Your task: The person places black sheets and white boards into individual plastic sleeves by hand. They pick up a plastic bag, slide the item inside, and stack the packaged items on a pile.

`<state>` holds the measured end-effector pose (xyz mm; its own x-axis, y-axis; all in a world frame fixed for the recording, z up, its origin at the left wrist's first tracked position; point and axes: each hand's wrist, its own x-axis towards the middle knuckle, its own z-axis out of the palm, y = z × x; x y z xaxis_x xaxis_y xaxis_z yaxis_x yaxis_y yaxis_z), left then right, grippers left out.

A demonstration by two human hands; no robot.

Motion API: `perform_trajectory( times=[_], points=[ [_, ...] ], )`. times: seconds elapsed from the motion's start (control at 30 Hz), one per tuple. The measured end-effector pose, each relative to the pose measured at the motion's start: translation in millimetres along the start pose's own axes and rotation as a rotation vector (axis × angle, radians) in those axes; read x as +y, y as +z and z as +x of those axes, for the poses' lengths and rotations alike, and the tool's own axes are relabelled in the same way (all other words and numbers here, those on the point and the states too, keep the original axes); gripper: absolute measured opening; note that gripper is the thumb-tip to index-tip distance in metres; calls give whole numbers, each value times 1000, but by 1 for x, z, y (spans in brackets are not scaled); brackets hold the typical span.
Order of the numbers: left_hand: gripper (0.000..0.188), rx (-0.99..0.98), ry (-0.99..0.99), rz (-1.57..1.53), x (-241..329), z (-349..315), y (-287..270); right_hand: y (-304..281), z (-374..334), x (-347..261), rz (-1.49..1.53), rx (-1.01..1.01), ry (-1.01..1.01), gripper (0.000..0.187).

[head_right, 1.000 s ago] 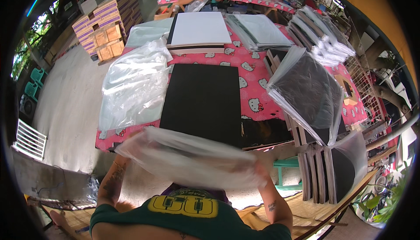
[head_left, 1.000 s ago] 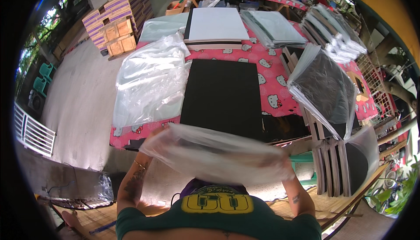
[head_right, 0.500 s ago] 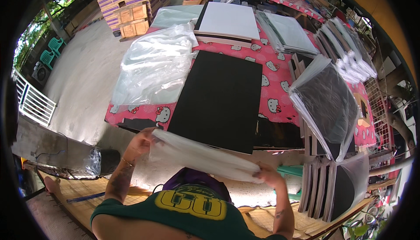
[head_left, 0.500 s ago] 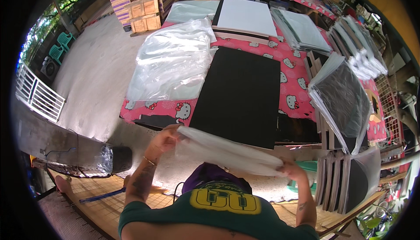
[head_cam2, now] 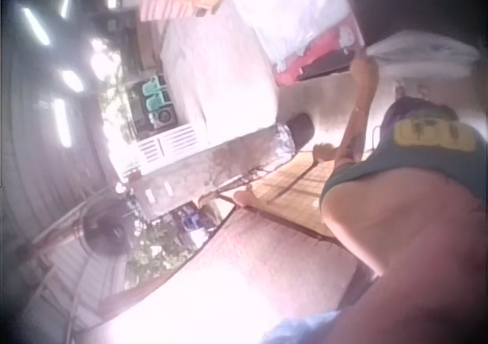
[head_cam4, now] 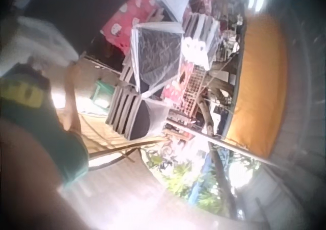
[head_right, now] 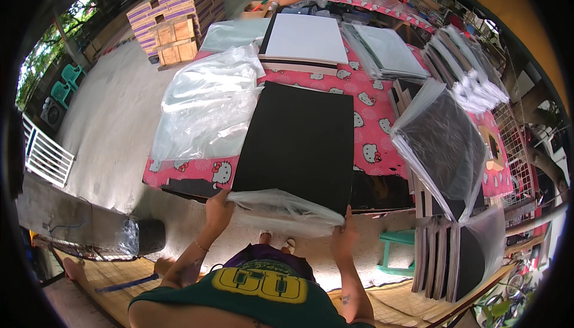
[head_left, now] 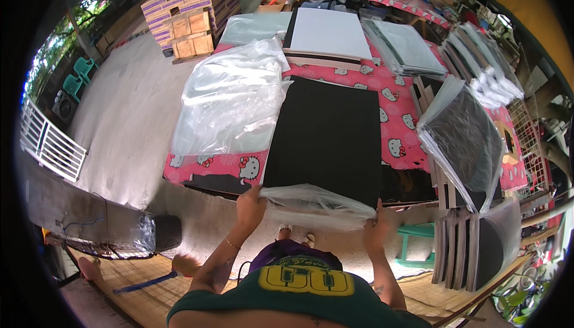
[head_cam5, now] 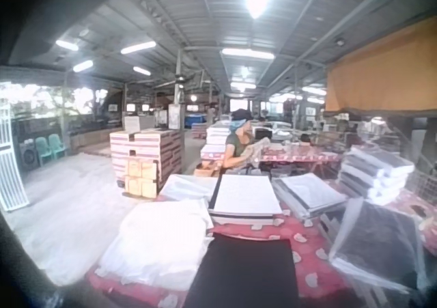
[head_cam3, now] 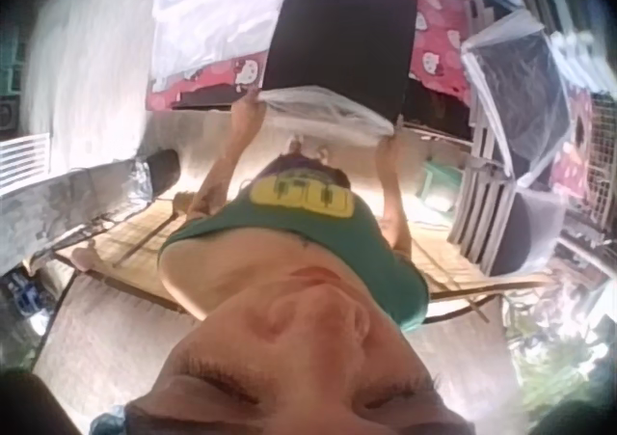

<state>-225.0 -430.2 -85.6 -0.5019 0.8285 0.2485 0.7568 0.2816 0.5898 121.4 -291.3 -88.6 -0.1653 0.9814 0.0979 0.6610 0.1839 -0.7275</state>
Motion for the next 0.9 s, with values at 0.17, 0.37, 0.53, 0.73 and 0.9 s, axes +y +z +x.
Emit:
perform_trajectory(
  times=[0.17,0.37,0.53,0.73,0.9],
  points=[
    [45,-238,-297,-919,-11,32,-49,-66,36,-27,542,-260,266,40],
    [45,610,-337,-1557,79,122,-153,-159,69,-134,1205,-91,16,53],
    [43,-74,73,-1921,144,226,-204,-165,171,-217,1748,-119,-263,27],
    [34,-177,-296,-1982,61,276,-77,-94,217,-151,1813,-13,53,16],
    [18,-206,-514,-1882,-46,231,40,33,174,4,1853,48,399,16]
  ],
)
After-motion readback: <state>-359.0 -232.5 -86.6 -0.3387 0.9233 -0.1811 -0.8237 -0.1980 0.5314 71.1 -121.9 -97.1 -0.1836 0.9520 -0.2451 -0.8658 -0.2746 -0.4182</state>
